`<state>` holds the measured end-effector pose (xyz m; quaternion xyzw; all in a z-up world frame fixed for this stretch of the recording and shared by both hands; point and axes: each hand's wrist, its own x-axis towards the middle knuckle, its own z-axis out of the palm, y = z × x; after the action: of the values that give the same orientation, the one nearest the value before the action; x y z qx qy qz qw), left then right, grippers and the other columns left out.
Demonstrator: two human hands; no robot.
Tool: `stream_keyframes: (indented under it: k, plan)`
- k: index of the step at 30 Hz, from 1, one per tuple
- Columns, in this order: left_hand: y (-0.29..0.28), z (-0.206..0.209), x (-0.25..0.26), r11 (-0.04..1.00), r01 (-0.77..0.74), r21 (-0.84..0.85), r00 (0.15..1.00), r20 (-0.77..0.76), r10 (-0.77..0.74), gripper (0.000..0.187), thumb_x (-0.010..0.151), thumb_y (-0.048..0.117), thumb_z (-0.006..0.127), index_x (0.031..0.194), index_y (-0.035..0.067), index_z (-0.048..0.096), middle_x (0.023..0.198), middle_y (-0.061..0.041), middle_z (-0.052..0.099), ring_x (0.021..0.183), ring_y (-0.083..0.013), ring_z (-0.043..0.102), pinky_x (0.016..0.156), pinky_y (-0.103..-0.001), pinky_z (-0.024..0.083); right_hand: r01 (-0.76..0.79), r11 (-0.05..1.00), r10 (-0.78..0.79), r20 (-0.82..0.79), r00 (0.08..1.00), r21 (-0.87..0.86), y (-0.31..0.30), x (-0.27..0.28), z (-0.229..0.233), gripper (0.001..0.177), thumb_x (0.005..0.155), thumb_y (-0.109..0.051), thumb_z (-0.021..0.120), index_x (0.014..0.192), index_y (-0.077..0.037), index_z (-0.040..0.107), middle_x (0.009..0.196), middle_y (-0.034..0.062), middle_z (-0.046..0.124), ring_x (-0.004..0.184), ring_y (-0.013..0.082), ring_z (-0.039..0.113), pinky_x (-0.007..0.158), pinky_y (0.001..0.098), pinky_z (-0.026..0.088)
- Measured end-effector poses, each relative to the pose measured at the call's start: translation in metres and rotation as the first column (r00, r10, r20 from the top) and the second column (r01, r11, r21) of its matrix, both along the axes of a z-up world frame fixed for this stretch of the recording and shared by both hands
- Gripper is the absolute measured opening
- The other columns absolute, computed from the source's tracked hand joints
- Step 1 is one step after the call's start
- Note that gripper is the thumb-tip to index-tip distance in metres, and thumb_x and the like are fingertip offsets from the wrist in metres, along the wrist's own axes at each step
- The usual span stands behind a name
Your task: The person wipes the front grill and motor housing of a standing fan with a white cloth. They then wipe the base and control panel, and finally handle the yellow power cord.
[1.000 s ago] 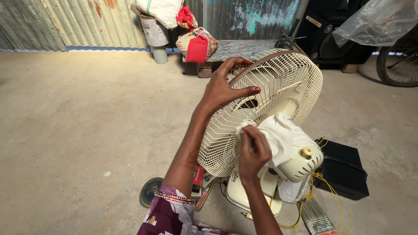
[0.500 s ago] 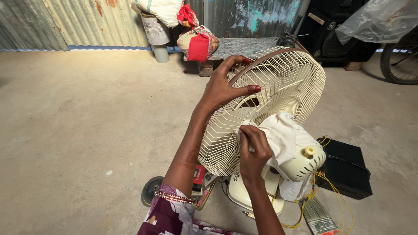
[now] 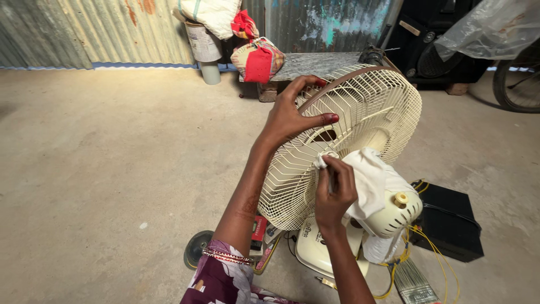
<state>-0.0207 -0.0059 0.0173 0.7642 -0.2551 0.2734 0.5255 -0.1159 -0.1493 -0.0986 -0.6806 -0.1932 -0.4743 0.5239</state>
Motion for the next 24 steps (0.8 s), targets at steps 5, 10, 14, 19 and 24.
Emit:
stream_keyframes:
  k: [5, 10, 14, 19, 24]
  plan:
    - [0.002, 0.000, 0.003, 1.000, -0.021, 0.009, 1.000, -0.013, 0.021, 0.087, 0.056, 0.057, 0.094, 0.127, 0.014, 0.066, 0.132, -0.005, 0.069, 0.129, -0.0257, 0.064, 0.114, -0.046, 0.047, 0.043, 0.996, -0.049, -0.080, 0.996, -0.074, -0.012, 0.009, -0.002, 0.019, 0.093, 0.009, 0.067, 0.112, 0.003, 0.070, 0.110, 0.0138, 0.072, 0.100, 0.0200, 0.071, 0.081, 0.0295, 0.058]
    - [0.000, -0.001, 0.003, 1.000, -0.010, 0.007, 1.000, 0.002, 0.010, 0.087, 0.057, 0.057, 0.094, 0.127, 0.014, 0.066, 0.133, -0.005, 0.069, 0.130, -0.0254, 0.065, 0.116, -0.046, 0.047, 0.085, 0.996, -0.091, -0.174, 0.981, -0.039, -0.018, 0.008, 0.001, 0.016, 0.093, 0.007, 0.071, 0.108, 0.002, 0.073, 0.105, 0.0126, 0.073, 0.090, 0.0205, 0.070, 0.077, 0.0312, 0.056]
    - [0.003, 0.000, 0.000, 1.000, 0.017, -0.007, 1.000, 0.021, -0.017, 0.084, 0.061, 0.058, 0.093, 0.128, 0.014, 0.067, 0.134, -0.005, 0.070, 0.132, -0.0255, 0.065, 0.118, -0.047, 0.050, 0.025, 0.998, -0.022, -0.063, 0.998, 0.050, -0.004, 0.010, 0.019, 0.019, 0.096, 0.006, 0.069, 0.113, -0.001, 0.074, 0.111, 0.0124, 0.072, 0.099, 0.0194, 0.072, 0.082, 0.0298, 0.061]
    - [-0.001, 0.001, 0.004, 0.999, -0.031, 0.024, 0.999, -0.037, 0.032, 0.089, 0.053, 0.056, 0.094, 0.126, 0.015, 0.067, 0.133, -0.005, 0.068, 0.130, -0.0264, 0.062, 0.114, -0.047, 0.045, 0.152, 0.987, -0.152, 0.002, 0.988, -0.050, -0.007, 0.016, 0.008, 0.024, 0.095, 0.010, 0.066, 0.115, 0.000, 0.074, 0.115, 0.0137, 0.072, 0.105, 0.0227, 0.073, 0.086, 0.0318, 0.062]
    - [0.000, 0.003, 0.000, 1.000, -0.024, 0.017, 1.000, -0.010, 0.024, 0.086, 0.057, 0.057, 0.094, 0.126, 0.014, 0.067, 0.134, -0.005, 0.068, 0.131, -0.0262, 0.064, 0.116, -0.045, 0.047, 0.120, 0.993, -0.116, -0.134, 0.984, 0.016, -0.019, 0.016, -0.005, 0.023, 0.093, 0.010, 0.067, 0.114, 0.002, 0.073, 0.119, 0.0143, 0.074, 0.110, 0.0249, 0.073, 0.088, 0.0344, 0.061]
